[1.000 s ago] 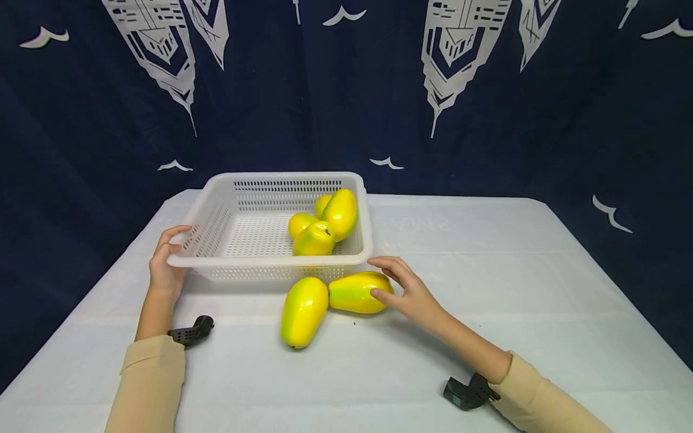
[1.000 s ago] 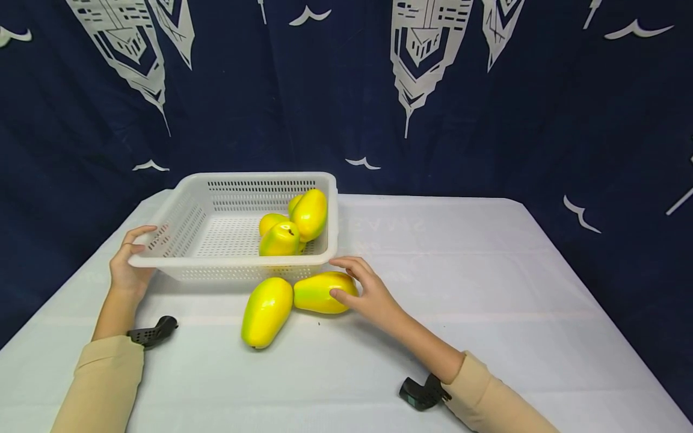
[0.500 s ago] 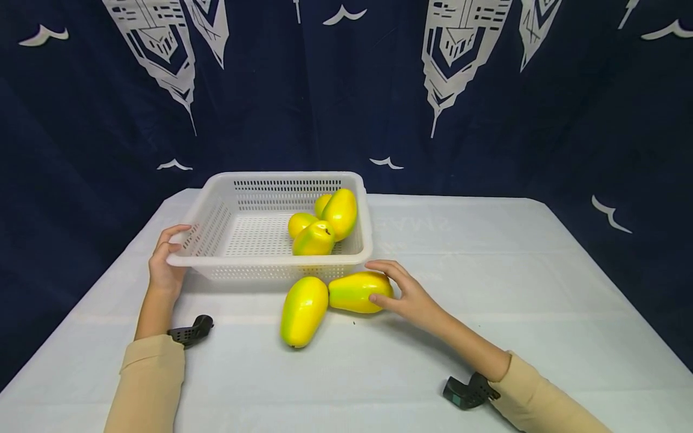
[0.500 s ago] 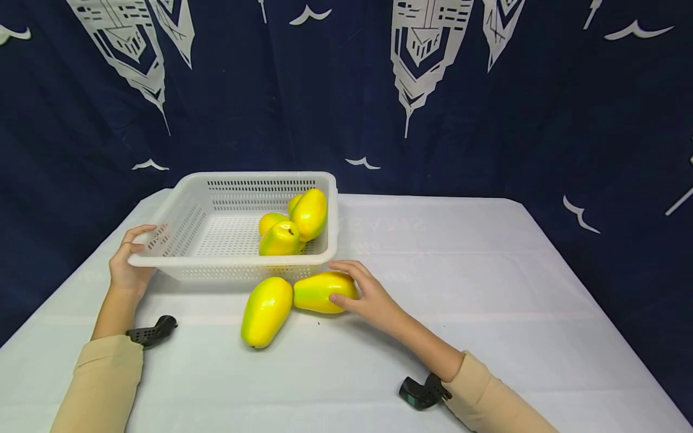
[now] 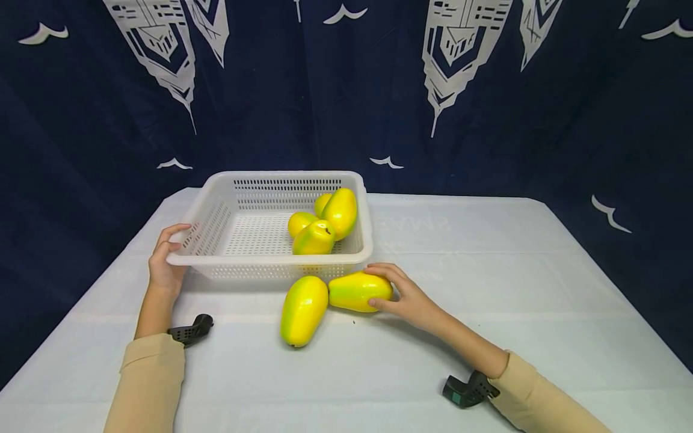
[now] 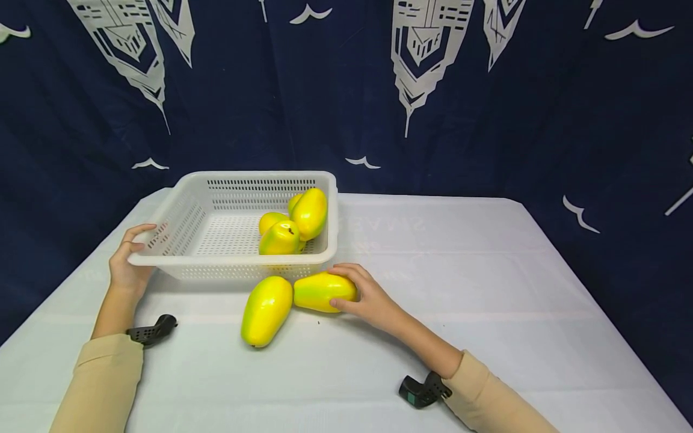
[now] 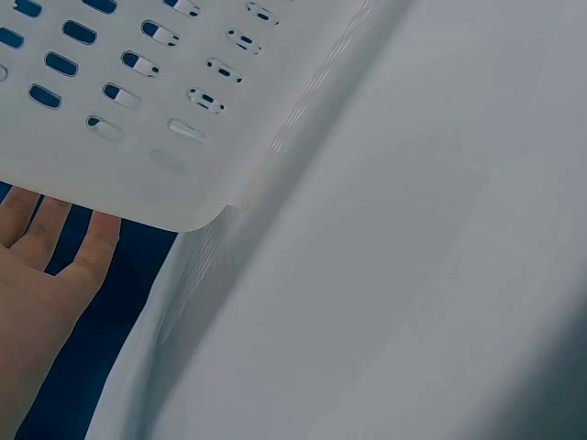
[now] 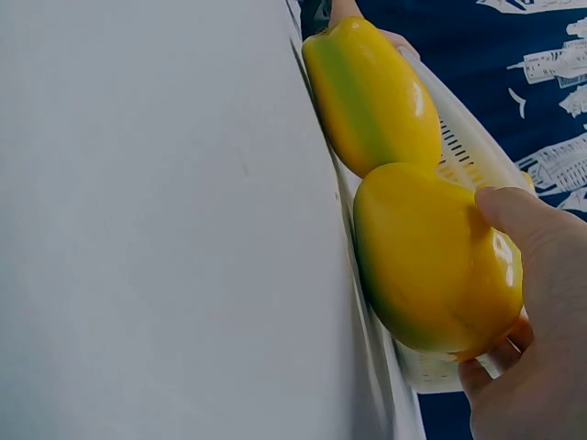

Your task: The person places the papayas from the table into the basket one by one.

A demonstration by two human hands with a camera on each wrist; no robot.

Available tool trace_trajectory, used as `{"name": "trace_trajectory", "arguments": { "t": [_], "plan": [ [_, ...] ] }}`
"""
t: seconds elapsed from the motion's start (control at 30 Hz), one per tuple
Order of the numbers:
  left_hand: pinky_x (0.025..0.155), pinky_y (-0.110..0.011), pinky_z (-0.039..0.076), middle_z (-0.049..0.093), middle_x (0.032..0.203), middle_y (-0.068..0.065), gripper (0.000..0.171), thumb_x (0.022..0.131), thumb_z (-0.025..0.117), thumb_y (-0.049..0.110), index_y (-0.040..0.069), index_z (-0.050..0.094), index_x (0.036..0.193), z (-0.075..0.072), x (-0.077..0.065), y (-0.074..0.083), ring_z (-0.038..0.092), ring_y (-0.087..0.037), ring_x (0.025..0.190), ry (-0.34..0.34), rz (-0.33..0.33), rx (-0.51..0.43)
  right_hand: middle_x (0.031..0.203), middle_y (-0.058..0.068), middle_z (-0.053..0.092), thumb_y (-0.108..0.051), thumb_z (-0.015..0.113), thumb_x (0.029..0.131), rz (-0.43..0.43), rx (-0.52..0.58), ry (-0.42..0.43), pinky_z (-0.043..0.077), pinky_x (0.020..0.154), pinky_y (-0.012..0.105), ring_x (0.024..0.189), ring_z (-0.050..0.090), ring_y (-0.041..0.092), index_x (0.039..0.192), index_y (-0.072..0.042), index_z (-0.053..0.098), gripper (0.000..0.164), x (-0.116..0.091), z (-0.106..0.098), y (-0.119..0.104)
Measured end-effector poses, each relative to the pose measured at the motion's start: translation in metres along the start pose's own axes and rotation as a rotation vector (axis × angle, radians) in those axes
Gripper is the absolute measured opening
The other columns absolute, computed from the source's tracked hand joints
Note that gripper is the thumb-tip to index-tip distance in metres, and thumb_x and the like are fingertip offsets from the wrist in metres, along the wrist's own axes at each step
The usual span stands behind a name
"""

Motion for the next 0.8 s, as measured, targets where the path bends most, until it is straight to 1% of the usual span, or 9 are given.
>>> {"name": "trace_trajectory", "arguments": {
  "t": [0.27,0.4,0.63,0.8],
  "plan": [
    [0.096,-0.032,0.021,0.038,0.129,0.008,0.037,0.084,0.030,0.013,0.023,0.054,0.110,0.000,0.001,0.001,0.033,-0.010,0.118,-0.005,0.001,-0.004,0.134,0.004,0.040,-0.022,0.068,0.080,0.013,0.014,-0.014,0.032,0.098,0.047,0.118,0.043,0.023,0.130,-0.020,0.044,0.055,0.001,0.001,0.004],
    [0.096,-0.032,0.021,0.038,0.129,0.008,0.036,0.084,0.030,0.013,0.024,0.054,0.109,0.001,0.001,0.001,0.034,-0.010,0.118,-0.002,0.004,-0.003,0.133,0.004,0.040,-0.022,0.069,0.079,0.031,0.025,-0.023,0.035,0.095,0.045,0.114,0.044,0.022,0.130,-0.022,0.043,0.057,0.001,0.002,0.006],
    [0.095,-0.032,0.022,0.039,0.128,0.009,0.036,0.084,0.031,0.013,0.023,0.055,0.109,0.001,0.000,0.001,0.034,-0.010,0.117,0.003,0.001,-0.001,0.131,0.006,0.042,-0.024,0.069,0.079,0.065,0.028,-0.006,0.037,0.095,0.044,0.114,0.045,0.023,0.130,-0.020,0.044,0.057,0.000,0.001,0.011],
    [0.094,-0.031,0.022,0.040,0.127,0.010,0.037,0.084,0.030,0.012,0.022,0.055,0.110,0.000,0.000,0.001,0.035,-0.009,0.116,0.003,0.002,-0.005,0.131,0.006,0.043,-0.023,0.069,0.079,0.067,0.036,-0.011,0.038,0.095,0.043,0.113,0.045,0.023,0.129,-0.020,0.045,0.056,0.000,0.002,0.010]
  ]
}}
Point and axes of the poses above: each hand's wrist, its own x-axis towards the middle knuckle, its own z-axis out of the palm, y = z × x, the point moved 8 cm from there along x, towards the middle knuckle
